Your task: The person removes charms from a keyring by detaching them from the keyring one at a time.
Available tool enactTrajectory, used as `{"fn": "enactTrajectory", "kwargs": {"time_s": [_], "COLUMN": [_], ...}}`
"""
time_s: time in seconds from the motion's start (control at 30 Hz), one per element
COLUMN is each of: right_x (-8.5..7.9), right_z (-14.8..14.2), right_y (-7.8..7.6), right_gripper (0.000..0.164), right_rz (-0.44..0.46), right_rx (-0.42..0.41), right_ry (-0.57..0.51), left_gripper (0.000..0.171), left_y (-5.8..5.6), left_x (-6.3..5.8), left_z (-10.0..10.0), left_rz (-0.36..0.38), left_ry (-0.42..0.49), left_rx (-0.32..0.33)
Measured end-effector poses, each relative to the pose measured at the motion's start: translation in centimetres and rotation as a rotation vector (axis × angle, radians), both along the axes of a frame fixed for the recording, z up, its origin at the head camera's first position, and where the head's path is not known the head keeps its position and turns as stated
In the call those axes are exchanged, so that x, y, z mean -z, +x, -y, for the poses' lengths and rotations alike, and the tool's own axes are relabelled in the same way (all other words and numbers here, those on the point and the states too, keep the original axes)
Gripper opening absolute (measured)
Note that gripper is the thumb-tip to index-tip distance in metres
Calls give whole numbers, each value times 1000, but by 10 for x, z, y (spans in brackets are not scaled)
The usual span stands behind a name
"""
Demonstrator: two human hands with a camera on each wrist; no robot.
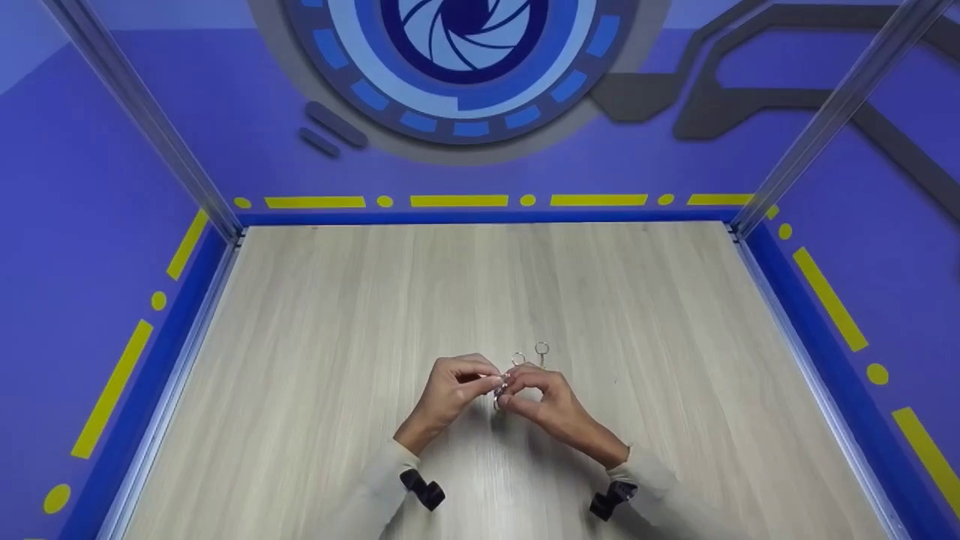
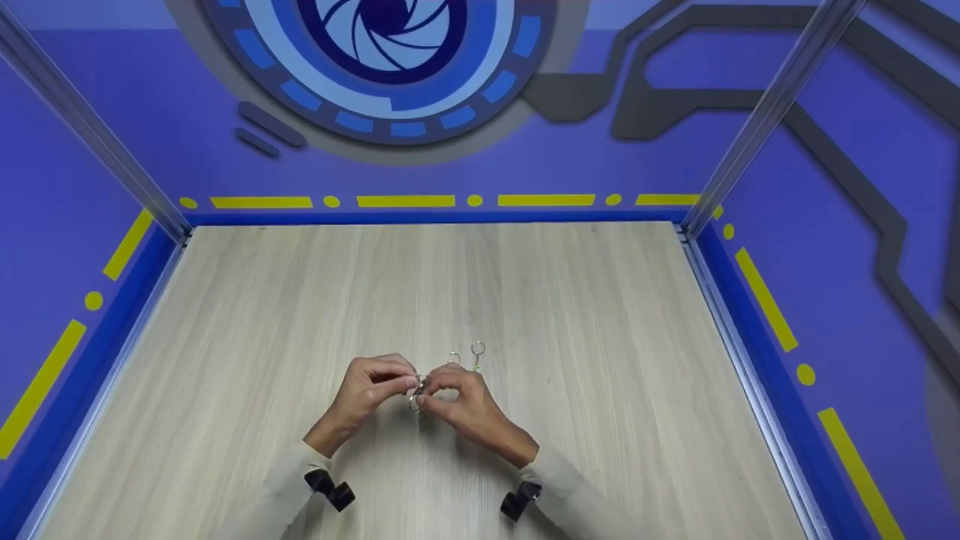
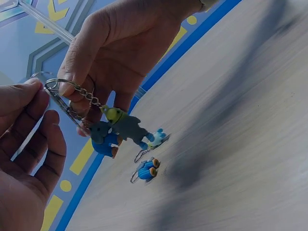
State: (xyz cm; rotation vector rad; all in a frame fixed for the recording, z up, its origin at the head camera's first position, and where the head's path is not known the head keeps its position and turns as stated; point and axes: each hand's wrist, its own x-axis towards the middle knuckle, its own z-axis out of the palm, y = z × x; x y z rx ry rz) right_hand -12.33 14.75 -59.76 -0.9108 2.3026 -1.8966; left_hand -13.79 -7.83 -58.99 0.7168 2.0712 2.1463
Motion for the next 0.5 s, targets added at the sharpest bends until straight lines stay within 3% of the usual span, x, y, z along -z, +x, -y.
{"fn": "enactTrajectory", "kwargs": {"time_s": [0.2,0.5], "right_x": [6,16], "right_z": [-5,-16], "right_y": [1,-2], "right_gripper": [7,13], "right_rz": [-116,-162], "right_rx": [21,50], "right_ry": [40,142], "left_gripper": [7,9], "left_y": [-1,4], "left_x": [2,3], "left_z": [7,22], "left_rz": [2,62], "left_ry": [-31,-72], "left_rx": [-48,-87]}}
